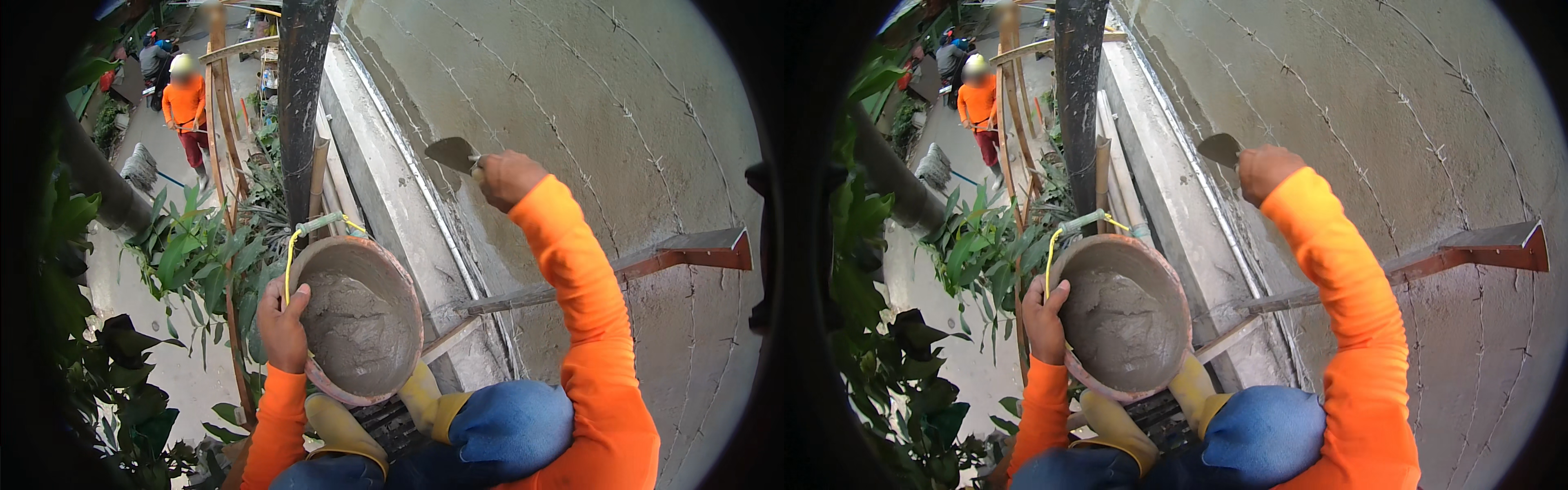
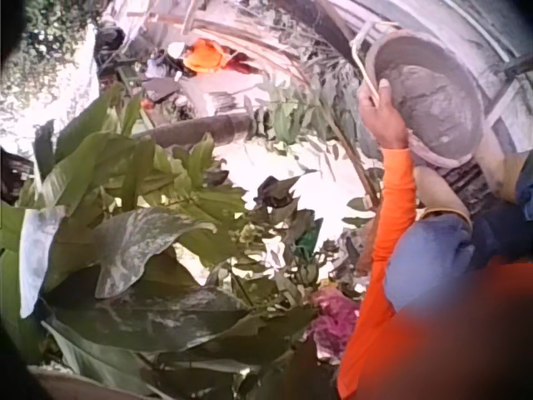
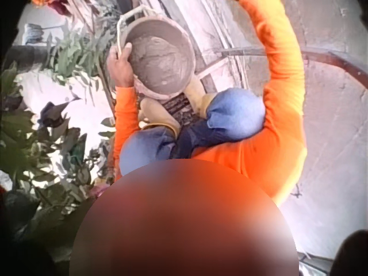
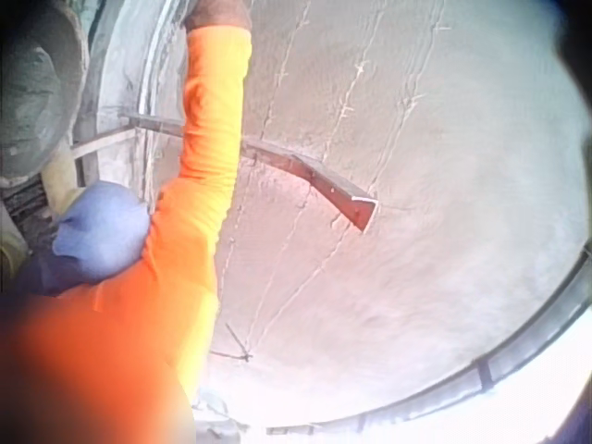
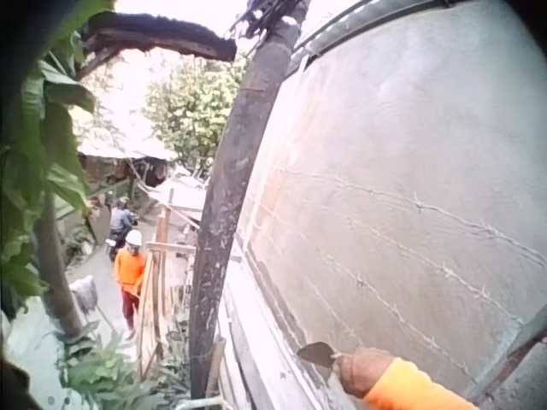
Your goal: The person uses pliers to adjust barbed wire on a wall, then scoops cement from a bucket with a trowel and applies it along the base of the wall. The person repeatedly scoops and spreads cement to cover the area near the barbed wire.
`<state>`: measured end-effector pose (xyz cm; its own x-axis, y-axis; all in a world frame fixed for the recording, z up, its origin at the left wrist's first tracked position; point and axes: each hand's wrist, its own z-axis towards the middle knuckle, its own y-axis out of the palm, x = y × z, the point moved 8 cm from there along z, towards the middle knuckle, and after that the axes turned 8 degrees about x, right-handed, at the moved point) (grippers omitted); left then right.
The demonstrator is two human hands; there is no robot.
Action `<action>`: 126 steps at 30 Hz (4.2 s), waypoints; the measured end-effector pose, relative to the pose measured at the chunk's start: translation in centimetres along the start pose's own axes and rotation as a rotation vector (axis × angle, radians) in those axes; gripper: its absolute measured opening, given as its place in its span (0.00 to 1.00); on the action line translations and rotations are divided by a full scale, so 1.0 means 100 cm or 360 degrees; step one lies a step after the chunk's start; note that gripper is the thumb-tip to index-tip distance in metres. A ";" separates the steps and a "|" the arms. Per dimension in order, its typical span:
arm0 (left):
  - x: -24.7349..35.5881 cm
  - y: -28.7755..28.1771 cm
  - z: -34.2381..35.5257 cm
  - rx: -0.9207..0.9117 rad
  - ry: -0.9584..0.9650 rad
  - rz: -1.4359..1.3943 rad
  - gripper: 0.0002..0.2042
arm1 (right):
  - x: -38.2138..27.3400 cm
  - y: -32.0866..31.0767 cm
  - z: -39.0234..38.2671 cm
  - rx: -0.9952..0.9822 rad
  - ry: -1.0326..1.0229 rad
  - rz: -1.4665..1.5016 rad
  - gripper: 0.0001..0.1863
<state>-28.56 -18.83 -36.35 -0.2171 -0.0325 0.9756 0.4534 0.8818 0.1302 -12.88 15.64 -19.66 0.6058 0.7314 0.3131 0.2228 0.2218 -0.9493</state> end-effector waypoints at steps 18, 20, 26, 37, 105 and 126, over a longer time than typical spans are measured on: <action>0.007 0.008 -0.003 -0.0050 0.0008 0.0082 0.13 | -0.091 0.035 -0.198 -0.0069 -0.0763 0.0137 0.23; 0.008 0.012 -0.008 -0.0057 0.0017 0.0124 0.14 | -0.080 0.026 -0.189 0.0191 -0.0717 -0.0019 0.23; 0.007 0.035 -0.025 -0.0023 -0.0005 -0.0029 0.17 | -0.119 0.106 -0.205 -0.0046 -0.0876 0.0187 0.25; 0.013 0.047 -0.034 -0.0124 0.0165 0.0059 0.17 | -0.123 0.225 -0.271 -0.0728 0.0059 0.2156 0.30; 0.004 0.006 -0.009 0.0020 -0.0028 -0.0075 0.15 | 0.036 0.374 -0.104 -0.0071 0.1605 0.0809 0.25; 0.004 0.006 -0.007 -0.0007 -0.0033 -0.0071 0.13 | 0.046 0.377 -0.144 -0.0494 0.1652 0.0668 0.27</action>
<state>-27.72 -18.64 -35.76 -0.2552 -0.0622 0.9649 0.4464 0.8777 0.1746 9.33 18.10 -53.57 0.9793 -0.2020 -0.0150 -0.0533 -0.1857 -0.9812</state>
